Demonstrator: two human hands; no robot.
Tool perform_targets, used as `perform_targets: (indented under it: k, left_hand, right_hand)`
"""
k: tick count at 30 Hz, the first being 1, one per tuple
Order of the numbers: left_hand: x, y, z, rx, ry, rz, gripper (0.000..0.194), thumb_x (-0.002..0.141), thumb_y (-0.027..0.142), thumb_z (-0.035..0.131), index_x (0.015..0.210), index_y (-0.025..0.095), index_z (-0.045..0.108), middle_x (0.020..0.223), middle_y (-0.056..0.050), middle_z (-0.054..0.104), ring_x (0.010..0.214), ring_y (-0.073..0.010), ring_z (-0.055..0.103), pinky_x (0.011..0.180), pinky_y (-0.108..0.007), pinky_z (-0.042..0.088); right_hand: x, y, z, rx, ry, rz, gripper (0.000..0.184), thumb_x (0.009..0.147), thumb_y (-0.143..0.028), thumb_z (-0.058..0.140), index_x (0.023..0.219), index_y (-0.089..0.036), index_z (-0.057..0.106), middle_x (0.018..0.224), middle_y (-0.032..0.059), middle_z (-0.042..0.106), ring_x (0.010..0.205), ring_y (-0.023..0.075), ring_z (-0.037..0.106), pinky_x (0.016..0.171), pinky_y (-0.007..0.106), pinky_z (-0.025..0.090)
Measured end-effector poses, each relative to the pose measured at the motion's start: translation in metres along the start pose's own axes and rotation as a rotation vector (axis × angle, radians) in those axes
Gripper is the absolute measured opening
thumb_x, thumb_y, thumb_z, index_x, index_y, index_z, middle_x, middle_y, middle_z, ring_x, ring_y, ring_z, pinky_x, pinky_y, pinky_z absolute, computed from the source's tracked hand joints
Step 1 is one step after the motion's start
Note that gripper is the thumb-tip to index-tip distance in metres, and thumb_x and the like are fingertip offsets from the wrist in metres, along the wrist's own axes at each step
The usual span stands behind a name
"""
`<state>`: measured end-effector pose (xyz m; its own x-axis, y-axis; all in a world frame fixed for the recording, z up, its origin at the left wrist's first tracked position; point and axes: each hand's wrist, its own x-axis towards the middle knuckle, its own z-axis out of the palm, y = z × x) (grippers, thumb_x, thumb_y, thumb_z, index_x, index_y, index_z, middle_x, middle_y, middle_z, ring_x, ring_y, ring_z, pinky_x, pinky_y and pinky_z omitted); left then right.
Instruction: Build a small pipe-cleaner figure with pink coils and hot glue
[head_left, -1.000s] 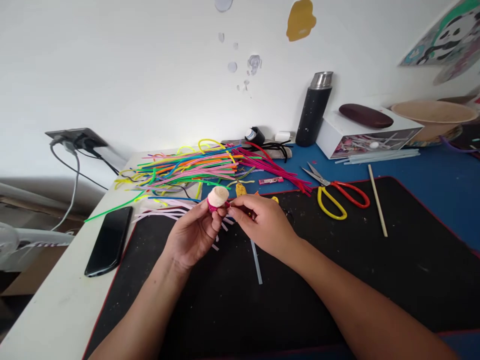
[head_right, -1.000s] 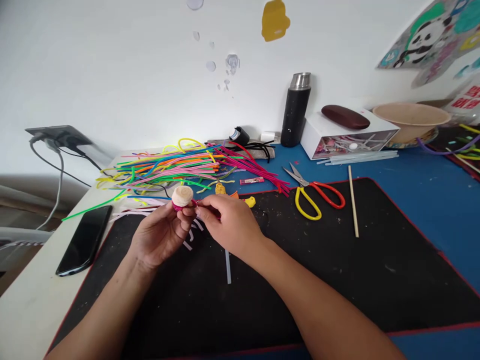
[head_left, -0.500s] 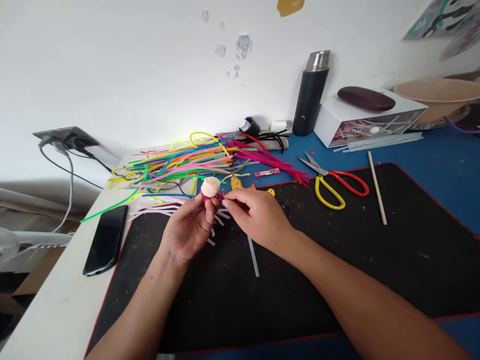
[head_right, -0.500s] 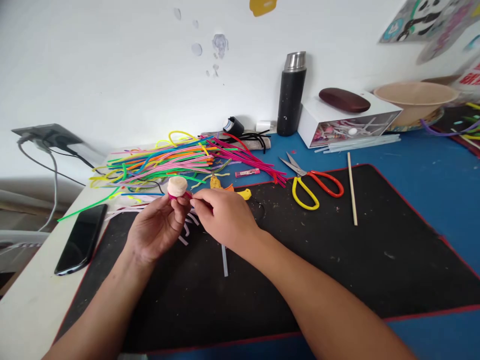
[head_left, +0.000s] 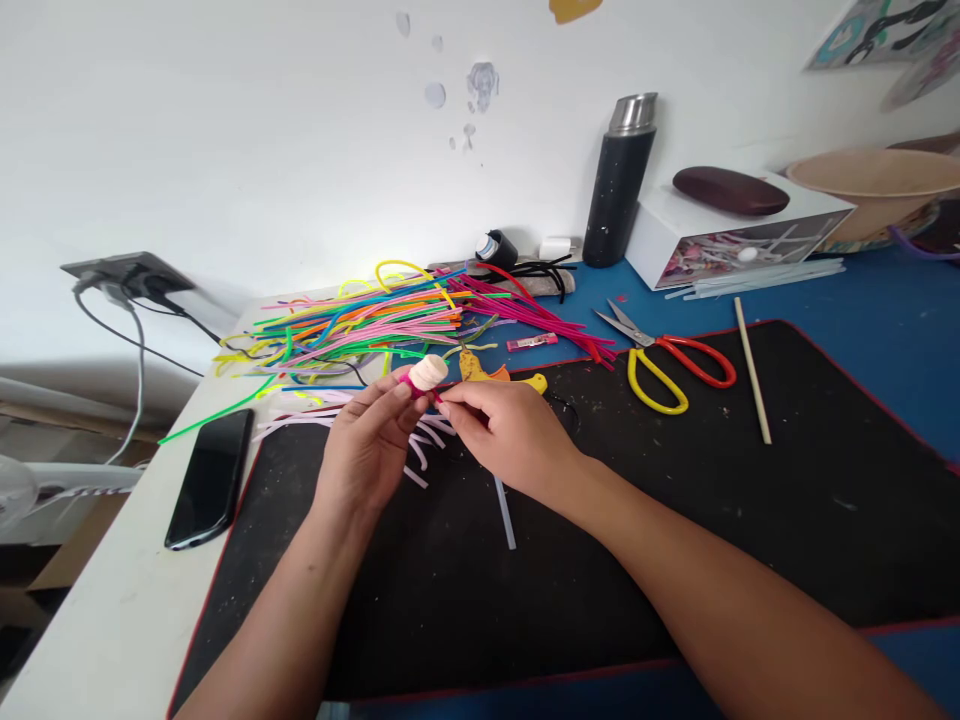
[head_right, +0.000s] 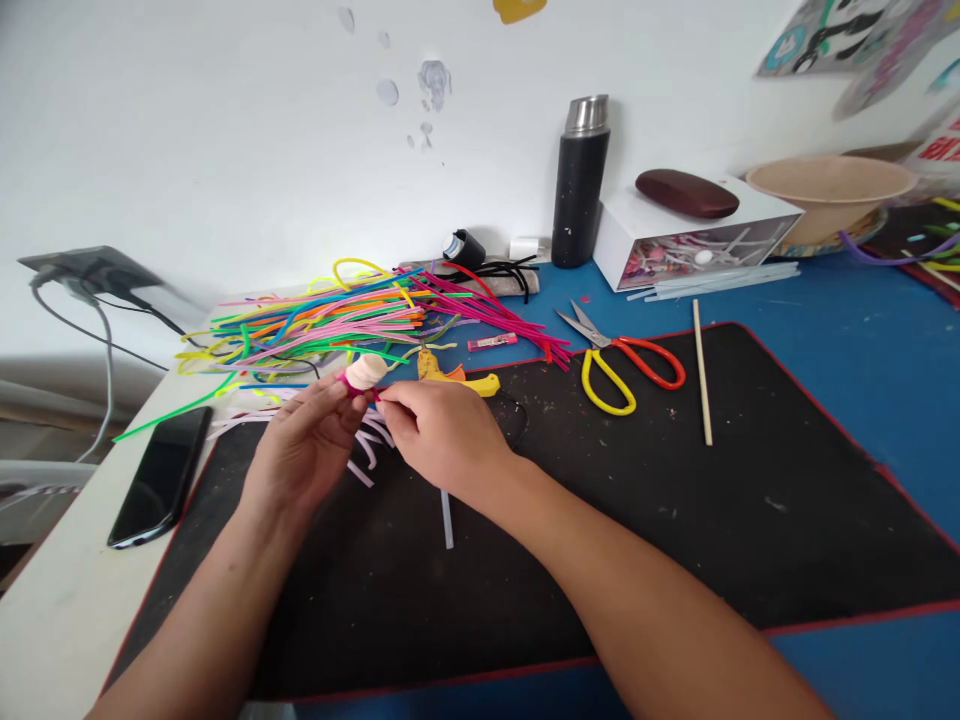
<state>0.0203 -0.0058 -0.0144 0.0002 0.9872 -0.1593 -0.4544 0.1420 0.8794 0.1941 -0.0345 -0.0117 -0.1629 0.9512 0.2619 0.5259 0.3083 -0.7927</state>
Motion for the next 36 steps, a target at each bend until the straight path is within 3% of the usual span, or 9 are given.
perform_targets:
  k: [5, 10, 15, 20, 30, 36]
  left_hand:
    - [-0.006, -0.003, -0.001, 0.23, 0.008, 0.23, 0.021, 0.078, 0.023, 0.091, 0.098, 0.019, 0.086, 0.099, -0.005, 0.083, 0.087, -0.0176, 0.077, 0.087, -0.028, 0.063]
    - [-0.009, -0.003, -0.004, 0.514, 0.012, 0.378, 0.024, 0.083, 0.025, 0.088, 0.106, 0.02, 0.085, 0.105, -0.005, 0.077, 0.095, -0.0186, 0.074, 0.091, -0.028, 0.059]
    - [-0.007, 0.0, -0.007, 0.597, 0.009, 0.414, 0.024, 0.083, 0.027, 0.087, 0.106, 0.022, 0.085, 0.108, -0.005, 0.074, 0.097, -0.0189, 0.072, 0.09, -0.028, 0.058]
    - [-0.003, 0.002, -0.01, 0.597, -0.017, 0.354, 0.026, 0.082, 0.03, 0.088, 0.107, 0.02, 0.086, 0.105, -0.007, 0.076, 0.098, -0.0205, 0.072, 0.091, -0.029, 0.058]
    - [-0.006, 0.003, -0.01, 0.687, -0.148, 0.349, 0.024, 0.084, 0.03, 0.087, 0.107, 0.022, 0.086, 0.108, -0.007, 0.074, 0.099, -0.0214, 0.072, 0.089, -0.03, 0.061]
    - [-0.008, 0.003, -0.011, 0.719, -0.272, 0.35, 0.021, 0.089, 0.027, 0.082, 0.11, 0.024, 0.086, 0.109, -0.006, 0.071, 0.099, -0.0205, 0.071, 0.085, -0.029, 0.061]
  right_hand:
    - [-0.001, -0.001, 0.001, 0.007, -0.02, 0.008, 0.017, 0.102, -0.022, 0.066, 0.093, -0.021, 0.081, 0.086, 0.0039, 0.082, 0.073, 0.0173, 0.068, 0.066, 0.029, 0.038]
    - [-0.001, -0.002, 0.001, 0.022, -0.038, 0.02, 0.014, 0.101, -0.023, 0.068, 0.096, -0.022, 0.082, 0.087, 0.0034, 0.082, 0.075, 0.0181, 0.07, 0.067, 0.03, 0.041]
    - [0.0, -0.003, -0.004, 0.094, -0.064, 0.032, 0.009, 0.098, -0.024, 0.073, 0.097, -0.023, 0.082, 0.086, 0.0011, 0.081, 0.072, 0.0161, 0.067, 0.065, 0.028, 0.04]
    - [0.002, -0.005, -0.014, 0.115, -0.029, 0.024, 0.013, 0.098, -0.019, 0.071, 0.092, -0.023, 0.081, 0.088, 0.0007, 0.082, 0.074, 0.0159, 0.067, 0.067, 0.028, 0.042]
    - [0.003, -0.003, -0.019, 0.102, 0.071, -0.044, 0.016, 0.101, -0.02, 0.069, 0.098, -0.025, 0.084, 0.101, 0.0022, 0.086, 0.088, 0.021, 0.077, 0.077, 0.031, 0.05]
    - [0.004, 0.001, -0.02, 0.065, 0.113, -0.043, 0.016, 0.1, -0.016, 0.069, 0.093, -0.023, 0.082, 0.094, 0.0016, 0.083, 0.086, 0.0192, 0.075, 0.076, 0.029, 0.049]
